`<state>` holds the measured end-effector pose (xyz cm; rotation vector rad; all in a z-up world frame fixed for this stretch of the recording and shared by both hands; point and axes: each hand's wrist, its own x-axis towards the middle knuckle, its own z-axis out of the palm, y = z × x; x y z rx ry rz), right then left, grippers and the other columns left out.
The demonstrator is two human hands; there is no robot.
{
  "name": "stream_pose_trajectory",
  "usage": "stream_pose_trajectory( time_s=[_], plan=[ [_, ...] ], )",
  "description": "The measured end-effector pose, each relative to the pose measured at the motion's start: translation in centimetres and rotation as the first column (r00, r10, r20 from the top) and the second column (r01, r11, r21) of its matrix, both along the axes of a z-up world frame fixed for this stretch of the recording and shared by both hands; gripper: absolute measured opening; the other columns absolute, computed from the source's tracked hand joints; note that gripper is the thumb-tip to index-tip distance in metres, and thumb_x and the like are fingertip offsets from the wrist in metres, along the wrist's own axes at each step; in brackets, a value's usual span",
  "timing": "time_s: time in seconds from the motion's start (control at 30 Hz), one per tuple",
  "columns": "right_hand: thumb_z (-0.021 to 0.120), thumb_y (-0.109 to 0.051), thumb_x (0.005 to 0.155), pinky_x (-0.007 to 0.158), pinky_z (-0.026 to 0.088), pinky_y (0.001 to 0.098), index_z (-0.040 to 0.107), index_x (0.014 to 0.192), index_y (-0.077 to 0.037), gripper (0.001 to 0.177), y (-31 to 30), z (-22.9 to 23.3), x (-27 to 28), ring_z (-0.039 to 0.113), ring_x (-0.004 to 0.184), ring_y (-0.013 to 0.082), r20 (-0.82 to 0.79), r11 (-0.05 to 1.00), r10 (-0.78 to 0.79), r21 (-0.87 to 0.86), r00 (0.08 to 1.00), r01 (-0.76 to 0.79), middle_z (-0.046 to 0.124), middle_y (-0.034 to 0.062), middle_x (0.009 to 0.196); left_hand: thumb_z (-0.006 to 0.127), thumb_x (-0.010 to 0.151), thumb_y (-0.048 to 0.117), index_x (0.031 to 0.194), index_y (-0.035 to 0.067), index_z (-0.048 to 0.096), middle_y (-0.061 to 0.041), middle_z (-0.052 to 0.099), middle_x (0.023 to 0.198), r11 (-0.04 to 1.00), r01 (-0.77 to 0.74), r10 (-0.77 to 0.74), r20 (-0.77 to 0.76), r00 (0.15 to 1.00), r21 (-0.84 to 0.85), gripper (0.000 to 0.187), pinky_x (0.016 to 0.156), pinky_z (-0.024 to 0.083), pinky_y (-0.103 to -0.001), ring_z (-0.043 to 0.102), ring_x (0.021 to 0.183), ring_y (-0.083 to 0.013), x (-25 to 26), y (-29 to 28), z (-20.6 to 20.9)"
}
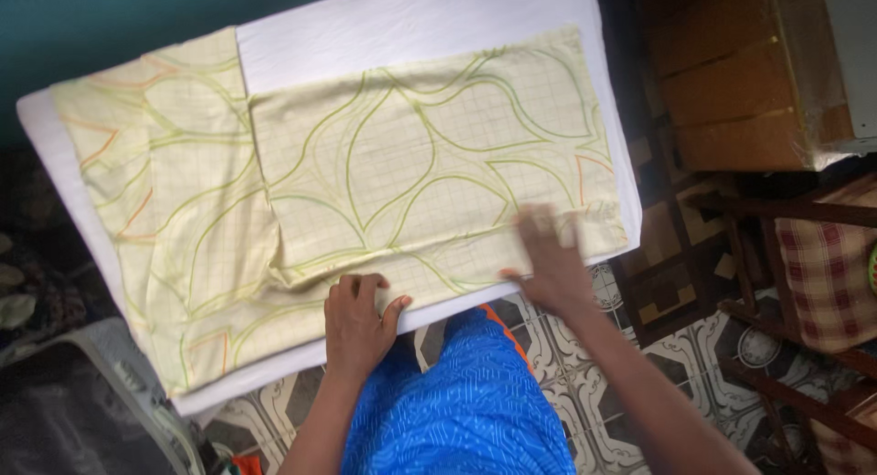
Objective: The person spreads a shirt on a flat surface, smooths it by hand, and folds it.
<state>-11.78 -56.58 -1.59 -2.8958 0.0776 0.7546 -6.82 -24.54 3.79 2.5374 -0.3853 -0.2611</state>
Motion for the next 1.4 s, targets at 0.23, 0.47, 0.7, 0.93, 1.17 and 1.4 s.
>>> stream_pose_trajectory(
  time_s=[0.23, 0.47, 0.7, 0.93, 1.17, 1.4],
  plan=[
    [0.036, -0.052, 0.114, 0.120, 0.002, 0.0664, 0.020, 0.164, 0.005, 0.078, -10.8, -0.1, -0.4, 0.006, 0.159, 0.0428, 0.464, 0.850, -0.454, -0.029, 0.760, 0.526, 0.014, 0.0264, 0.172, 0.076, 0.087, 0.036, 0.093, 0.011, 0.070, -0.010, 0.062, 0.090, 0.995, -0.103, 0.103, -0.079, 0.992, 0.001, 0.026, 0.072, 0.050, -0.044, 0.062, 0.082, -0.0302, 0.6, -0.5, 1.0],
    [0.058, -0.029, 0.105, 0.114, 0.046, 0.0457, 0.057, 0.144, -0.009, 0.044, -9.4, 2.0, 9.3, 0.053, 0.135, 0.0333, 0.329, 0.777, -0.623, 0.367, 0.710, 0.511, 0.056, 0.0144, 0.147, 0.071, 0.096, 0.030, 0.095, 0.013, 0.074, -0.006, 0.070, 0.088, 0.964, -0.263, 0.264, -0.125, 0.956, 0.029, 0.018, 0.066, 0.052, -0.043, 0.068, 0.069, -0.0271, 9.1, -0.4, 1.4],
    [0.061, -0.022, 0.103, 0.105, 0.045, 0.0462, 0.056, 0.144, -0.009, 0.043, -11.3, 1.6, 21.3, 0.051, 0.130, 0.0353, 0.468, 0.940, -0.321, 0.262, 0.823, 0.218, 0.053, 0.0119, 0.146, 0.066, 0.102, 0.017, 0.121, 0.021, 0.074, -0.012, 0.066, 0.123, 0.980, -0.183, 0.160, 0.248, 0.955, 0.072, 0.021, 0.079, 0.054, -0.043, 0.068, 0.098, -0.0300, 20.1, -0.6, -0.2],
    [0.059, -0.032, 0.104, 0.096, 0.050, 0.0428, 0.063, 0.127, -0.014, 0.029, -12.2, 3.0, 26.6, 0.056, 0.119, 0.0282, 0.235, 0.983, -0.182, 0.070, 0.955, 0.170, 0.054, 0.0107, 0.130, 0.068, 0.098, 0.024, 0.128, 0.023, 0.069, -0.016, 0.059, 0.124, 0.938, -0.222, 0.188, 0.146, 0.971, 0.265, 0.030, 0.072, 0.054, -0.046, 0.066, 0.093, -0.0318, 24.1, -2.3, -0.1],
    [0.062, -0.034, 0.101, 0.089, 0.052, 0.0408, 0.067, 0.111, -0.010, 0.026, -13.4, 6.3, 29.5, 0.065, 0.101, 0.0238, 0.029, 0.963, -0.233, 0.148, 0.972, 0.227, 0.062, 0.0042, 0.117, 0.068, 0.102, 0.032, 0.109, 0.014, 0.063, -0.011, 0.062, 0.101, 0.926, -0.284, 0.304, -0.045, 0.951, 0.250, 0.020, 0.075, 0.052, -0.047, 0.065, 0.091, -0.0300, 26.5, -2.1, 0.0],
    [0.067, -0.028, 0.100, 0.090, 0.050, 0.0424, 0.069, 0.104, -0.010, 0.018, -13.7, 6.7, 32.9, 0.063, 0.101, 0.0236, 0.121, 0.949, -0.274, 0.192, 0.954, 0.249, 0.068, 0.0062, 0.101, 0.075, 0.098, 0.026, 0.103, 0.013, 0.065, -0.011, 0.063, 0.096, 0.940, -0.299, 0.290, 0.077, 0.954, 0.167, 0.017, 0.074, 0.049, -0.049, 0.063, 0.091, -0.0330, 29.4, -1.5, -0.5]
  ],
)
